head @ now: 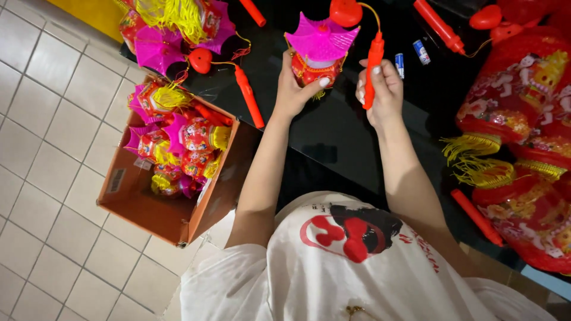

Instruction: Assembling small decorative lanterns by attaching handles, tassels, and other components.

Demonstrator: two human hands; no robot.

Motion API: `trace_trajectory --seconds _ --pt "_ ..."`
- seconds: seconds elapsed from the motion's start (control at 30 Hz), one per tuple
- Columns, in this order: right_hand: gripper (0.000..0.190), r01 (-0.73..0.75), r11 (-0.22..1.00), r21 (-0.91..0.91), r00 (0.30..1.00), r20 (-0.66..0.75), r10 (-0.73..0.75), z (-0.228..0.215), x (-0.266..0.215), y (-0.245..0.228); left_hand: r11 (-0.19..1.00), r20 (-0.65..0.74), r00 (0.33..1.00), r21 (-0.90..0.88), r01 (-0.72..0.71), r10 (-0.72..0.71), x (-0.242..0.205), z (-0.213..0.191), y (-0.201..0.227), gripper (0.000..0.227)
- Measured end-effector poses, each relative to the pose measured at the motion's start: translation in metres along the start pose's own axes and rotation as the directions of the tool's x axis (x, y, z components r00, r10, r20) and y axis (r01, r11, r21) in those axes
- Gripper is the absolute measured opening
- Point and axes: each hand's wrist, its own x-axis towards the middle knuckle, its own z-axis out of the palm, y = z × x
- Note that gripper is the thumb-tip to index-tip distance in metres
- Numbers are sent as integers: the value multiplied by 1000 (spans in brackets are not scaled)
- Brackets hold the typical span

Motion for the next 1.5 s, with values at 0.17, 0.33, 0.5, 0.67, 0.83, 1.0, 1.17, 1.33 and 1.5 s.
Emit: trace_trajectory --seconds 0.17,0.33,0.5,0.67,0.83,1.0,1.17,1.33,1.5 --pt "45 33 995 -96 998 -49 -38 5 1 1 989 -14 999 -142 -49 47 -2 -2 -21 68" --pt "49 65 972 -224 998 -4 -67 8 -8 -8 966 75 996 -250 61 -43 -15 -4 -20 68" --pt "43 91 991 -101 993 90 -81 15 -16 -18 922 100 984 -348 170 -144 -25 -8 -27 68" --pt "42 108 983 -149 987 130 -89 20 -24 -35 892 111 979 -405 202 -171 -25 -14 -7 71" --pt "25 320 874 -367 938 253 -237 18 -34 -67 912 308 949 -366 183 -66 -14 -28 54 85" --pt "25 753 333 -567 649 722 -239 27 -54 -129 899 547 803 191 -394 236 -4 -37 128 80" --pt "23 900 114 -422 434 834 -340 27 -62 -129 555 639 678 436 -708 363 -11 -38 148 58" --pt "18 926 137 -352 377 847 -375 44 -71 -130 393 682 528 362 -845 506 -18 -37 147 40" --pt "19 855 331 -400 502 800 -329 33 -67 -123 680 597 742 409 -609 306 -24 -37 143 63"
